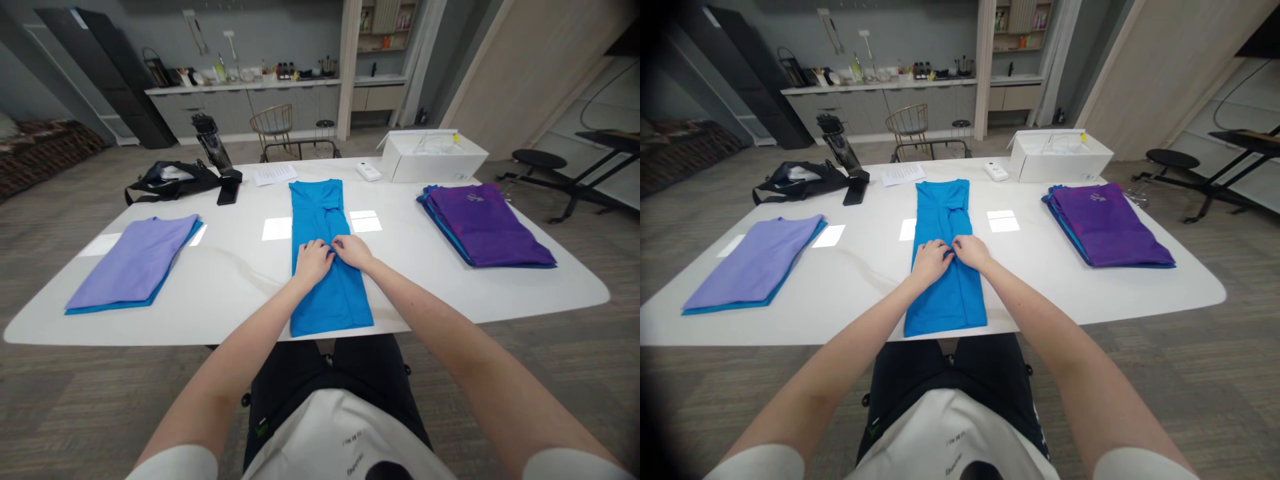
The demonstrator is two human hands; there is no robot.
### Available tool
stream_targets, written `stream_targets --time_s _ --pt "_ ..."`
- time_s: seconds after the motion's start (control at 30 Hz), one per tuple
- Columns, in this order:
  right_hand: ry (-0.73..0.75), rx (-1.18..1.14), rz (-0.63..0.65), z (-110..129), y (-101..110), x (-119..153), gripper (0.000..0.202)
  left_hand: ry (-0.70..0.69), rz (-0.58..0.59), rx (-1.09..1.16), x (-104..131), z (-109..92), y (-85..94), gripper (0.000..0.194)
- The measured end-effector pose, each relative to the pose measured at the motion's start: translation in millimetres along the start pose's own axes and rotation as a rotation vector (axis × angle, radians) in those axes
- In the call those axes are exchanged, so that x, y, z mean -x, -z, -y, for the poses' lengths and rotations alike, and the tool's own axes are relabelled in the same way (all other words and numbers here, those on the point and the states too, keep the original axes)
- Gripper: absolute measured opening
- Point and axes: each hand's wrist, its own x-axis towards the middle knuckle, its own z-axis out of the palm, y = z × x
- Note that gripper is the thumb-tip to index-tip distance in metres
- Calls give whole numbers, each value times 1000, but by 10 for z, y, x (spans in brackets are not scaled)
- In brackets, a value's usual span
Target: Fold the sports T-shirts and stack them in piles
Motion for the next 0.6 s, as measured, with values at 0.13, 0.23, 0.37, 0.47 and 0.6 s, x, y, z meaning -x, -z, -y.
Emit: stream_targets --time_s 0.13,0.23,0.37,0.47,0.6 --pt "-193 -13 -19 133 -46 73 27 25 6 19 209 -78 47 30" --pt "-228 -9 44 195 -55 79 25 7 27 53 354 -110 43 32" --pt "-212 15 38 201 -42 159 23 -70 43 93 549 -88 10 37" --pt "-221 54 -43 181 -36 268 27 -110 51 97 669 -64 -19 38" --pt "-222 95 -68 161 -40 407 25 -130 28 128 752 -45 -23 40"
